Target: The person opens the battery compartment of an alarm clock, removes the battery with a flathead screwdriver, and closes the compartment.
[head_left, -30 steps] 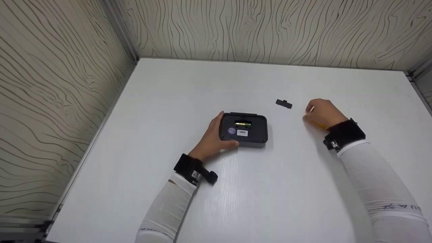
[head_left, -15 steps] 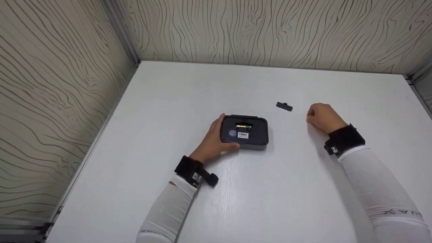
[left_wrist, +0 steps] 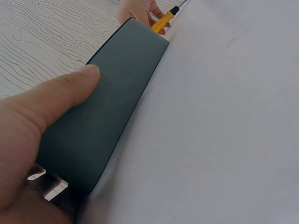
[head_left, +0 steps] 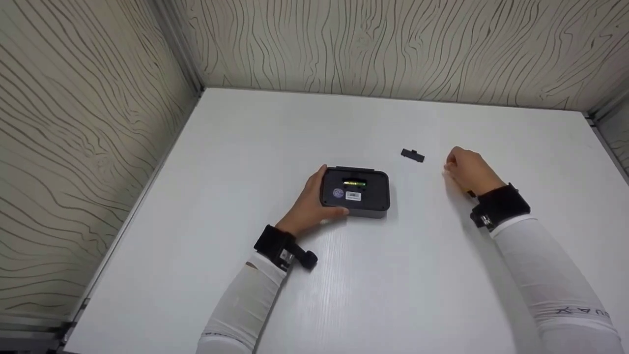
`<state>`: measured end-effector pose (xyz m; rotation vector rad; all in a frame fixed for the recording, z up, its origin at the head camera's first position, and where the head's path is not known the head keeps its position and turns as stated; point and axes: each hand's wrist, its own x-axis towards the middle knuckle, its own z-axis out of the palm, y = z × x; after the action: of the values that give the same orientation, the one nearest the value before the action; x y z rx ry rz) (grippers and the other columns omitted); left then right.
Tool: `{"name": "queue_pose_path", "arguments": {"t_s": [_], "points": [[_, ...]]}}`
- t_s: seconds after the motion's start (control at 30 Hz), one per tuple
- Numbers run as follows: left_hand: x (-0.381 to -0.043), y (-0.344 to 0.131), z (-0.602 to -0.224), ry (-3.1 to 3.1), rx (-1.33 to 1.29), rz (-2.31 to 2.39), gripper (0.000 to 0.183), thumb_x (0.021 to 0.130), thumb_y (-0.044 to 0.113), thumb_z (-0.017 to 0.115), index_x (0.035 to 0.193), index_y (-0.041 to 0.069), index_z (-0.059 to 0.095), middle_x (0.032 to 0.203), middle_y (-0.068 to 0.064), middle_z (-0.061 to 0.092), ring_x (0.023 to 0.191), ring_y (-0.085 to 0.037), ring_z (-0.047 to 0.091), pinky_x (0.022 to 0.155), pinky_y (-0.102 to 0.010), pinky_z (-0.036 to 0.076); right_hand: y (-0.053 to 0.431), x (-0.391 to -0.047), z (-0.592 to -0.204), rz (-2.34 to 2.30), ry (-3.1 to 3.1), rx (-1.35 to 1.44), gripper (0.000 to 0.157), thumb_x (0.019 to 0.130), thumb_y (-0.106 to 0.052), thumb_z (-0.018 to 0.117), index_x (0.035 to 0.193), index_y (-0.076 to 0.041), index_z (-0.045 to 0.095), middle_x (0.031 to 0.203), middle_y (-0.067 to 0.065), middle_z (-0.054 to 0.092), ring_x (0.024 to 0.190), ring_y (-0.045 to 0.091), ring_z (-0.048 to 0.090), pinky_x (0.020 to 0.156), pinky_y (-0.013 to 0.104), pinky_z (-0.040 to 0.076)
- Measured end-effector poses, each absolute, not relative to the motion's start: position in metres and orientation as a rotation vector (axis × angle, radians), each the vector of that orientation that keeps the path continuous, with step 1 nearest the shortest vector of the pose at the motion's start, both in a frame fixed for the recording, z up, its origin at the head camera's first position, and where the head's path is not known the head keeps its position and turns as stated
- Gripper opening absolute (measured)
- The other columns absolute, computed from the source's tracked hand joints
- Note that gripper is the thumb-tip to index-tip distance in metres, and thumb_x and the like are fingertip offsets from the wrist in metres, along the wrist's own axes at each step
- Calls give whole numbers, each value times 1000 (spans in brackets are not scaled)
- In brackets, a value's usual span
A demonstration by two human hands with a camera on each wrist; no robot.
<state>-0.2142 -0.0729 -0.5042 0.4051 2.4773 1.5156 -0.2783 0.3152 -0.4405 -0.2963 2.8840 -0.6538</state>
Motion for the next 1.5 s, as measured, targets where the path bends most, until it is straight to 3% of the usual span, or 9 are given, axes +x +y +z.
{"name": "queue_pose_path", "arguments": {"t_s": [0.17,0.33,0.47,0.73,0.9,1.0,1.13,1.3,1.5], "points": [[-215,-71,-504,2482,388,1505,122,77,36,89,165,17,6,167,-12,15,152,-29,22,121,-45,23,310,-278,-442,-682,2916,-288,22,106,-7,47,115,12,51,104,31,59,87,36,54,74,45,48],[-215,-71,-505,2479,383,1510,123,76,34,89,164,16,6,167,-13,15,151,-30,24,121,-45,24,302,-276,-439,-810,2899,-245,26,109,-14,43,119,8,48,107,30,64,83,32,62,60,30,49],[-215,-72,-505,2487,397,1514,123,76,33,89,164,15,6,167,-14,16,150,-30,26,121,-45,24,291,-274,-432,-955,2836,-190,30,111,-21,38,123,6,45,110,28,62,84,27,65,60,21,52],[-214,-73,-503,2484,390,1506,123,76,35,89,165,17,6,167,-13,15,151,-30,23,121,-45,23,267,-268,-424,-1278,2719,-211,43,111,-33,36,133,3,42,114,23,55,80,18,57,66,20,54],[-216,-73,-504,2494,396,1501,122,77,37,89,165,18,6,167,-12,16,151,-29,24,121,-44,24,253,-272,-419,-1471,2651,-106,50,109,-39,42,139,2,45,100,11,61,74,13,55,62,19,49],[-215,-72,-505,2491,406,1509,122,77,37,88,165,16,6,167,-12,16,151,-28,24,121,-44,25,246,-271,-415,-1640,2608,-26,46,107,-41,48,127,1,53,89,5,63,70,11,56,63,17,51],[-215,-71,-504,2483,410,1514,122,77,36,89,164,16,6,167,-13,15,151,-29,24,121,-45,24,238,-266,-409,-1906,2547,35,46,103,-44,55,98,1,61,77,3,64,62,10,55,57,16,49],[-215,-71,-503,2487,394,1511,123,76,35,89,165,17,6,167,-12,16,150,-30,26,120,-45,25,228,-260,-397,-2314,2332,-37,50,101,-42,59,76,2,57,65,4,61,51,10,51,47,16,45],[-215,-72,-504,2487,388,1516,123,76,34,89,165,16,6,167,-13,15,150,-31,26,120,-46,26,210,-253,-388,-2565,2159,-201,53,105,-40,49,64,-7,45,53,-1,44,44,8,43,41,17,36]]}}
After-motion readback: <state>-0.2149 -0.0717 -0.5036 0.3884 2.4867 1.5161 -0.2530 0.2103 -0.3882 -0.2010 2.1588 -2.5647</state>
